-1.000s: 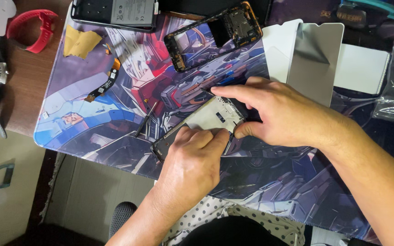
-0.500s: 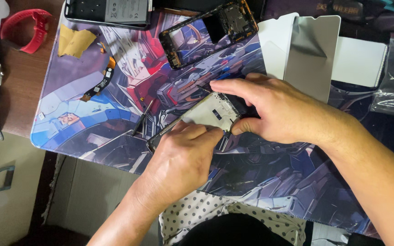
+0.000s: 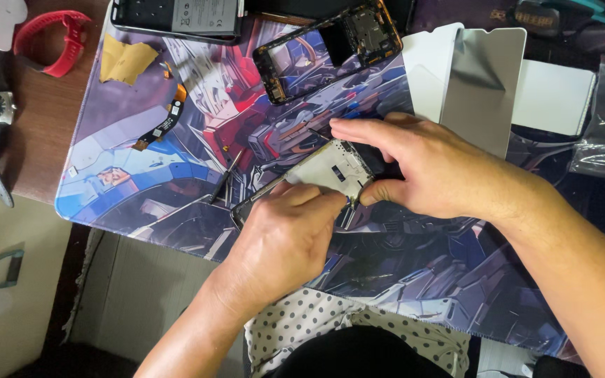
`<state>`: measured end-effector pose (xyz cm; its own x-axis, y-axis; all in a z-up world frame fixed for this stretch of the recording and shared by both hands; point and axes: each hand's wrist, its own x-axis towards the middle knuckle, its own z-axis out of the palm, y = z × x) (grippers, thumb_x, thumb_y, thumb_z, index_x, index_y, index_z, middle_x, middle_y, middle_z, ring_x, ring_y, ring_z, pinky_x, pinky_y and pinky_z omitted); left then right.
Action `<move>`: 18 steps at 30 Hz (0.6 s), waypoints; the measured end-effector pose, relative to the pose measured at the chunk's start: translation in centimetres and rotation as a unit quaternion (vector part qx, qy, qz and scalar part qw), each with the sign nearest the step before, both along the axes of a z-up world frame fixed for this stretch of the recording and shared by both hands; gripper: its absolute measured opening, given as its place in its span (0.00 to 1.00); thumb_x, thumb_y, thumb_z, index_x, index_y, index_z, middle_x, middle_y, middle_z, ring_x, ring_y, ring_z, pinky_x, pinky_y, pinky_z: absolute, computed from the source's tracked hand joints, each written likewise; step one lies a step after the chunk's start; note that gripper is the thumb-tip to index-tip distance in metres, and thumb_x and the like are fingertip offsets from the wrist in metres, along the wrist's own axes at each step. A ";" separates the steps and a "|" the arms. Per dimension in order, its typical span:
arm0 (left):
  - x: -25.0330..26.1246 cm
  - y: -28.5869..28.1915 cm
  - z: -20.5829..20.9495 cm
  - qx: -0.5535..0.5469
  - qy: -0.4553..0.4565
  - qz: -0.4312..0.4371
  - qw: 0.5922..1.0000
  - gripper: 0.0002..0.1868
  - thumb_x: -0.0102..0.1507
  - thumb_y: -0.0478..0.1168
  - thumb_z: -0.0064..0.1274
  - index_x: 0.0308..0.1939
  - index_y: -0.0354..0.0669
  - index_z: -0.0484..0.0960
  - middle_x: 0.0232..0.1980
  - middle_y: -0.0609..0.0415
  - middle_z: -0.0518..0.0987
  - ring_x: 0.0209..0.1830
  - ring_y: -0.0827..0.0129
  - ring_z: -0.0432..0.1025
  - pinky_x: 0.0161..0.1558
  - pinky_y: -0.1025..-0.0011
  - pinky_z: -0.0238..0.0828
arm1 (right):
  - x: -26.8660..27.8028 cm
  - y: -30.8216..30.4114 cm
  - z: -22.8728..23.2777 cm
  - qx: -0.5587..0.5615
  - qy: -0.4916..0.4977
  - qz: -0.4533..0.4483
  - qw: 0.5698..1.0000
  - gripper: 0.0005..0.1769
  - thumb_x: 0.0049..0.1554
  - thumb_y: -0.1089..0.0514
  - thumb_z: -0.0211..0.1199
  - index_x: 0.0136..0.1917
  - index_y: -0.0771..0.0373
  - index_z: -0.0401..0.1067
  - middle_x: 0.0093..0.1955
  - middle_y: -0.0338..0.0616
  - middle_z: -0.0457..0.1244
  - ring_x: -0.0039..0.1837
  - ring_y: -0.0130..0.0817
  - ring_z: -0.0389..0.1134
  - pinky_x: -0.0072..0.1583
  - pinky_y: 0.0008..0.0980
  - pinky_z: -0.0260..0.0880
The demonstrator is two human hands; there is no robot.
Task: The person disassembles a mobile phone, using a small tool to pry open the internal components and remove parts.
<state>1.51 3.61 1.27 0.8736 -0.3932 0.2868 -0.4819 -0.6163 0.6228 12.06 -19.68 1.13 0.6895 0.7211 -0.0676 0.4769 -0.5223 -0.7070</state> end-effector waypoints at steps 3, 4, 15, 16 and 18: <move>0.4 -0.1 -0.2 0.016 0.005 -0.009 1.000 0.10 0.63 0.27 0.58 0.47 0.39 0.84 0.37 0.48 0.80 0.40 0.49 0.78 0.49 0.54 0.76 | 0.1 -0.3 -0.5 0.024 -0.016 0.012 1.000 0.59 0.44 0.53 0.84 0.84 0.51 0.62 0.74 0.47 0.70 0.70 0.53 0.71 0.67 0.48 0.72; 0.3 -0.3 -0.3 0.025 0.006 -0.006 1.000 0.10 0.62 0.27 0.58 0.46 0.39 0.84 0.36 0.48 0.80 0.40 0.49 0.78 0.48 0.54 0.76 | 0.0 -0.3 -0.6 0.019 -0.012 0.011 1.000 0.59 0.44 0.54 0.84 0.84 0.51 0.61 0.74 0.47 0.70 0.69 0.53 0.72 0.66 0.48 0.72; 0.8 0.2 0.0 0.012 -0.007 -0.029 0.999 0.08 0.63 0.28 0.59 0.45 0.39 0.83 0.36 0.47 0.79 0.41 0.50 0.79 0.49 0.54 0.76 | 0.2 -0.5 -0.7 0.069 -0.052 0.039 0.996 0.59 0.45 0.52 0.85 0.85 0.55 0.61 0.78 0.44 0.68 0.72 0.50 0.72 0.67 0.46 0.75; 0.7 0.3 0.0 0.017 -0.003 -0.038 0.999 0.07 0.63 0.28 0.60 0.45 0.38 0.83 0.36 0.47 0.79 0.41 0.50 0.79 0.49 0.54 0.76 | 0.2 -0.5 -0.8 0.052 -0.032 0.027 0.998 0.60 0.44 0.52 0.85 0.85 0.53 0.61 0.78 0.41 0.69 0.67 0.48 0.73 0.66 0.45 0.75; 0.6 -0.7 -0.3 0.016 -0.019 -0.019 1.000 0.08 0.62 0.27 0.58 0.44 0.38 0.83 0.37 0.47 0.80 0.42 0.49 0.79 0.51 0.53 0.77 | 0.2 -0.5 -0.9 0.018 0.005 0.003 1.000 0.62 0.42 0.51 0.84 0.85 0.50 0.60 0.77 0.34 0.70 0.58 0.44 0.74 0.63 0.43 0.76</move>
<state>2.13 2.95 0.94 0.8467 -0.4346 0.3071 -0.5282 -0.6165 0.5839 12.29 -20.17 0.28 0.6850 0.7269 -0.0492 0.4720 -0.4942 -0.7301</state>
